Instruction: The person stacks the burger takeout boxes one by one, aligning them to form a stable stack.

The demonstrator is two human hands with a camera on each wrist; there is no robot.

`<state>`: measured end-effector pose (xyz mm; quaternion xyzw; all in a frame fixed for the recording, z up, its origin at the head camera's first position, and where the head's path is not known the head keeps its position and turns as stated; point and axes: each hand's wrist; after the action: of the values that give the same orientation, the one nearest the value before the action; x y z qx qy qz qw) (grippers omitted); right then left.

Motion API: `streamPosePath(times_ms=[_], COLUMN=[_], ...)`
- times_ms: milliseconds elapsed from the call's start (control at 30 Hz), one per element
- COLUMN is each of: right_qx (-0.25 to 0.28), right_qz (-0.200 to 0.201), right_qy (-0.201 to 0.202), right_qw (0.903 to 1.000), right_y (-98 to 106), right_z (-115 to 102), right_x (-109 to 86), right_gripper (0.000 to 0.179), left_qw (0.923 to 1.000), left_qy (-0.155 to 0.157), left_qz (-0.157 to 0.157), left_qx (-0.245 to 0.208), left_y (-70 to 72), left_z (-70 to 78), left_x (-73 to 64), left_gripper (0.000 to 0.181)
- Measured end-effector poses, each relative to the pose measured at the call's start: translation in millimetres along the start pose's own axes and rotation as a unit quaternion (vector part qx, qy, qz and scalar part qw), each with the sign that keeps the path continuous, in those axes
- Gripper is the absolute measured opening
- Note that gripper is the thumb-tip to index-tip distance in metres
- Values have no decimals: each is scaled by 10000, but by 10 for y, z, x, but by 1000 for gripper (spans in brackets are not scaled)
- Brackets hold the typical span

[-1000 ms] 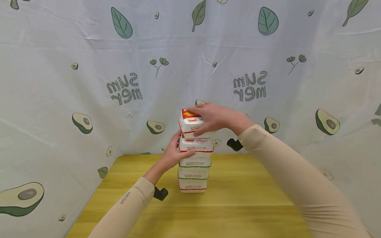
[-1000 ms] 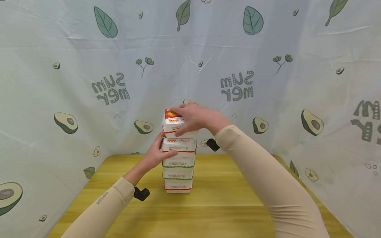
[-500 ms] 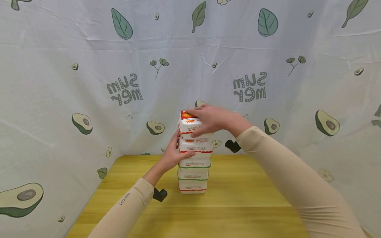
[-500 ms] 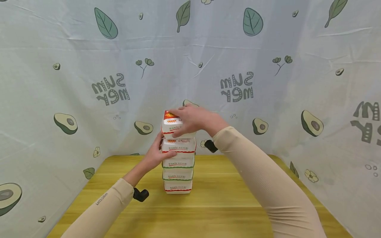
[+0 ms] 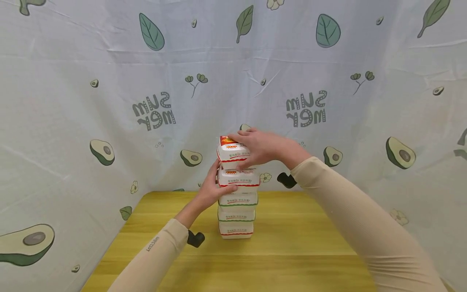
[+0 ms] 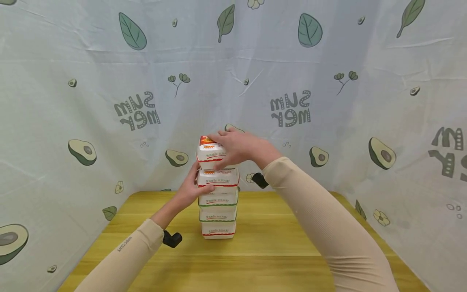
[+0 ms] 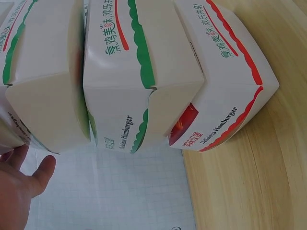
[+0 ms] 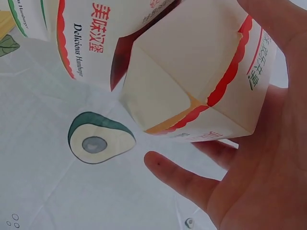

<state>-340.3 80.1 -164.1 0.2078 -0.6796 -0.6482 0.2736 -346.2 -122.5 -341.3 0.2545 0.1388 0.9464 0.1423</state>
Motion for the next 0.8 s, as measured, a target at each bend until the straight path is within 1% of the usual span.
streamPosePath(times_ms=[233, 500, 800], right_qx=[137, 120, 250], right_qz=[40, 123, 179], right_qy=[40, 112, 165], right_qw=[9999, 9998, 9994], right_y=[-15, -26, -28], right_z=[23, 47, 59], right_x=[-23, -53, -89], right_gripper=[95, 94, 92], left_qw=[9998, 9992, 9993], left_qy=[-104, -215, -220], left_qz=[-59, -157, -123], left_qx=[-147, -314, -277], left_y=[-11, -27, -39], left_z=[-12, 3, -17], left_x=[11, 23, 19], left_gripper=[97, 100, 100])
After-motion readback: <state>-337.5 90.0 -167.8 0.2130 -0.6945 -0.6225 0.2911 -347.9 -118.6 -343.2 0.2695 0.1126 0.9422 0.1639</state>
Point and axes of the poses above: each hand's wrist, its own x-axis towards the middle knuckle, its own y-axis out of the back of the hand, z = x × y, and after that the axes turned 6 degrees about x, right-handed
